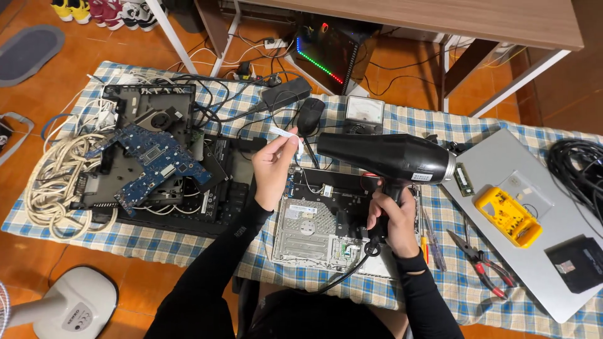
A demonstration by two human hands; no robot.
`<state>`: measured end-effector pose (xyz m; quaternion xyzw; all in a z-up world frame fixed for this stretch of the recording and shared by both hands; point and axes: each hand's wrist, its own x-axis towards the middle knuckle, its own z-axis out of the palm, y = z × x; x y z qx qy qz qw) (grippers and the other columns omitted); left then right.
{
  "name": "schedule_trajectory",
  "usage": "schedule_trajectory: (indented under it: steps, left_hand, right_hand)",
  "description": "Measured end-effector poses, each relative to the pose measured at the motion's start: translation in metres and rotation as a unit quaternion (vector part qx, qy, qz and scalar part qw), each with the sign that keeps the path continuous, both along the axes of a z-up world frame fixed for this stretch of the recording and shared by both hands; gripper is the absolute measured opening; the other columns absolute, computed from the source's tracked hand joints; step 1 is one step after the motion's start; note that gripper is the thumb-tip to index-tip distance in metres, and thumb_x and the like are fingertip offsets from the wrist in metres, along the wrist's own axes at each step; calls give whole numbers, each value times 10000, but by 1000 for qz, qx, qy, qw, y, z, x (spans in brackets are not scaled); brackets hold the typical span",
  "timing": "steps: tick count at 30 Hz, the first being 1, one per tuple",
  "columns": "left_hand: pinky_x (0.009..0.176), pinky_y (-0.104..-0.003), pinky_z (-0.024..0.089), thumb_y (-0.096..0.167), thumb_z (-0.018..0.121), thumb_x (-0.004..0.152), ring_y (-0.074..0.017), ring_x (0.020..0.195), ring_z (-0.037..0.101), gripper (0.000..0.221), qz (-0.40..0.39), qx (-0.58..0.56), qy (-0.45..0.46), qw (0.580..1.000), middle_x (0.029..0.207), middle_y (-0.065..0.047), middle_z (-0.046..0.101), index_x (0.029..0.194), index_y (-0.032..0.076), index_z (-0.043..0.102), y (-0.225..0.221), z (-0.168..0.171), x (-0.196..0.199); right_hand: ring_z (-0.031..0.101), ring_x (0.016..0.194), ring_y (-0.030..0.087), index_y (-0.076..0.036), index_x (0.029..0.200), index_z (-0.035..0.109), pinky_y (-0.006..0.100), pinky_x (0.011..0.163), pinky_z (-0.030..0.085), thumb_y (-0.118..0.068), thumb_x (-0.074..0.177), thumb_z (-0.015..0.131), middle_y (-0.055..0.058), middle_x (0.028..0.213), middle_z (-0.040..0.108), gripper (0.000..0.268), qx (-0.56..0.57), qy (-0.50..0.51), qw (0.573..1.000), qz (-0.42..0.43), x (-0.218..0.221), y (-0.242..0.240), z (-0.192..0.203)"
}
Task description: The person handles a blue laptop motherboard, uses their fingers to touch components on the board, and then holds a white cable while applying heat with a hair dryer.
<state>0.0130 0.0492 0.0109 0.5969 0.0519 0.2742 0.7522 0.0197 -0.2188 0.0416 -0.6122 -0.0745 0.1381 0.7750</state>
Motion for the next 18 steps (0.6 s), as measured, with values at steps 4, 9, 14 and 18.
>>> schedule_trajectory:
  steps: [4, 9, 14, 18]
  left_hand:
    - [785, -170, 490, 161, 694, 1026, -6, 883, 618, 368, 0, 15, 5, 1000, 1106, -71, 775, 1326, -52, 684, 0, -2, 1]
    - [765, -154, 474, 182, 665, 1033, 12, 897, 624, 361, -9, -8, 15, 1000, 1159, -30, 766, 1320, -36, 676, -1, -4, 1]
    - [719, -152, 419, 177, 665, 1058, 21, 831, 536, 366, 5, 10, 17, 1000, 1097, -34, 744, 1349, -44, 683, -1, -9, 2]
    - [681, -178, 395, 169, 680, 1051, 7, 803, 474, 320, 18, 37, -14, 999, 1180, -47, 727, 1270, -63, 707, 1, -5, 2]
  right_hand:
    - [538, 442, 185, -4, 1089, 545, 320, 430, 480, -101, 922, 559, 53, 612, 488, 194, 37, 14, 999, 16, -2, -1, -1]
    - [540, 450, 184, -13, 1100, 550, 323, 430, 481, -95, 931, 553, 51, 613, 482, 187, 41, 9, 999, 14, -2, -2, -2]
    - [519, 430, 177, -16, 1106, 545, 319, 410, 466, -82, 922, 557, 50, 610, 478, 196, 77, 47, 996, 18, -2, -3, 1]
    - [530, 431, 185, 9, 1101, 548, 321, 424, 481, -65, 916, 558, 70, 613, 504, 199, 29, 11, 999, 15, -1, -3, 2]
